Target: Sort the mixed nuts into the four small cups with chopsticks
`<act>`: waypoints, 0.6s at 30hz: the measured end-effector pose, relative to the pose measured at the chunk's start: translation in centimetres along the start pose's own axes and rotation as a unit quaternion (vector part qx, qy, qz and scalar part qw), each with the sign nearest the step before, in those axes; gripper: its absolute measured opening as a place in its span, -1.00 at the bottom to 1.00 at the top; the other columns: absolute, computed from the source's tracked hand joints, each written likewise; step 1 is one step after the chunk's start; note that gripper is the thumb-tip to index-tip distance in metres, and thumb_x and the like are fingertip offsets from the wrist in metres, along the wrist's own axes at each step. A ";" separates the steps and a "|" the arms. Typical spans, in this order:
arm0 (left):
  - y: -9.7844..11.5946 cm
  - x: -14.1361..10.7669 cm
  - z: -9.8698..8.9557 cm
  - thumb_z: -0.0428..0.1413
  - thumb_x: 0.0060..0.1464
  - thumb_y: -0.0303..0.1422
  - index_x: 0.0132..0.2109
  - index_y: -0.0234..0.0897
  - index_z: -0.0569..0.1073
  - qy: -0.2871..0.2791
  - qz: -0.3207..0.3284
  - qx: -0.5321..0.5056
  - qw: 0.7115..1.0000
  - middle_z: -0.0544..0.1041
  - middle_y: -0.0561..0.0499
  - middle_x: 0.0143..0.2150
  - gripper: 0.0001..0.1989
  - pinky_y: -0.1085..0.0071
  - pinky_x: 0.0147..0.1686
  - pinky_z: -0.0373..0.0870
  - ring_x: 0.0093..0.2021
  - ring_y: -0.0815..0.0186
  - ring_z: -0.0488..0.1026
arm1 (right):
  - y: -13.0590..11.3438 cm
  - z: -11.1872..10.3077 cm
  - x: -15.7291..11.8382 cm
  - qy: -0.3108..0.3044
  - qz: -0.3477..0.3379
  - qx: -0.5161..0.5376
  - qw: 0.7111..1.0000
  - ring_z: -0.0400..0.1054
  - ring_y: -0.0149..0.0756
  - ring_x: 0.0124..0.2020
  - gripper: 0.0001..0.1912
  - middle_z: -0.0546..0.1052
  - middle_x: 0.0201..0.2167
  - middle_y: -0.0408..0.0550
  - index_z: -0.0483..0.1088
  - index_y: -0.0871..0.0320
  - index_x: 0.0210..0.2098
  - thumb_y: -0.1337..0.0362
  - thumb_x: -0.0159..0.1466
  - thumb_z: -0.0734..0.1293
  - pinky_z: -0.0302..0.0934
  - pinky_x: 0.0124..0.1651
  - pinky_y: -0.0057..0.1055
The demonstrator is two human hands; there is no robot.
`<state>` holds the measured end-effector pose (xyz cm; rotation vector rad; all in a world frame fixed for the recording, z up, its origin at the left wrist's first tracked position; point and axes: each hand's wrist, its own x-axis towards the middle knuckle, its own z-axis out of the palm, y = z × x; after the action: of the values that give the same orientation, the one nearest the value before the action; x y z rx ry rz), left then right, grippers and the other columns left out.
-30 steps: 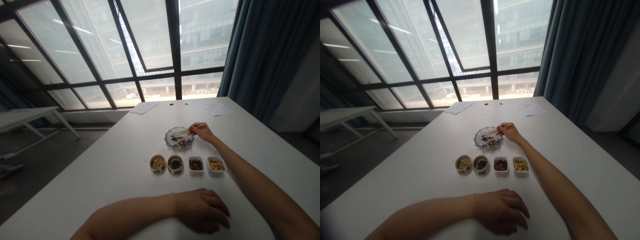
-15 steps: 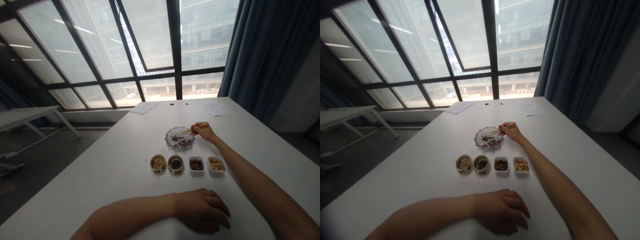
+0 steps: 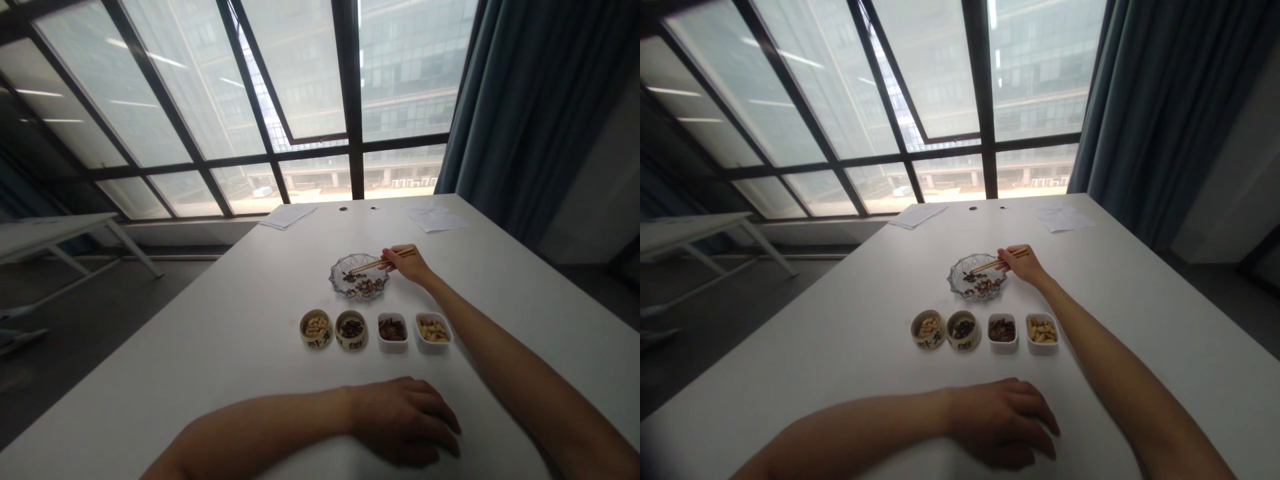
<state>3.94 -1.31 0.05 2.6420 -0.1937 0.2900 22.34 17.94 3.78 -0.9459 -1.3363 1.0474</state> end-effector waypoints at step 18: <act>0.2 0.1 -0.2 0.00 0.29 -0.21 0.09 -0.30 0.54 -0.011 -0.016 0.002 1.000 0.53 -0.10 0.21 -0.61 0.30 0.41 0.21 0.25 0.19 0.43 | -0.5 -0.8 0.3 0.014 0.016 0.012 1.000 0.58 -0.21 -0.60 -0.39 0.62 -0.60 0.09 0.58 0.27 -0.50 -0.23 -0.02 0.61 0.48 -0.57 -0.53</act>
<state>3.96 -1.44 0.34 2.6506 -0.1589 0.2512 23.17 18.12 4.28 -0.9644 -1.2864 1.0693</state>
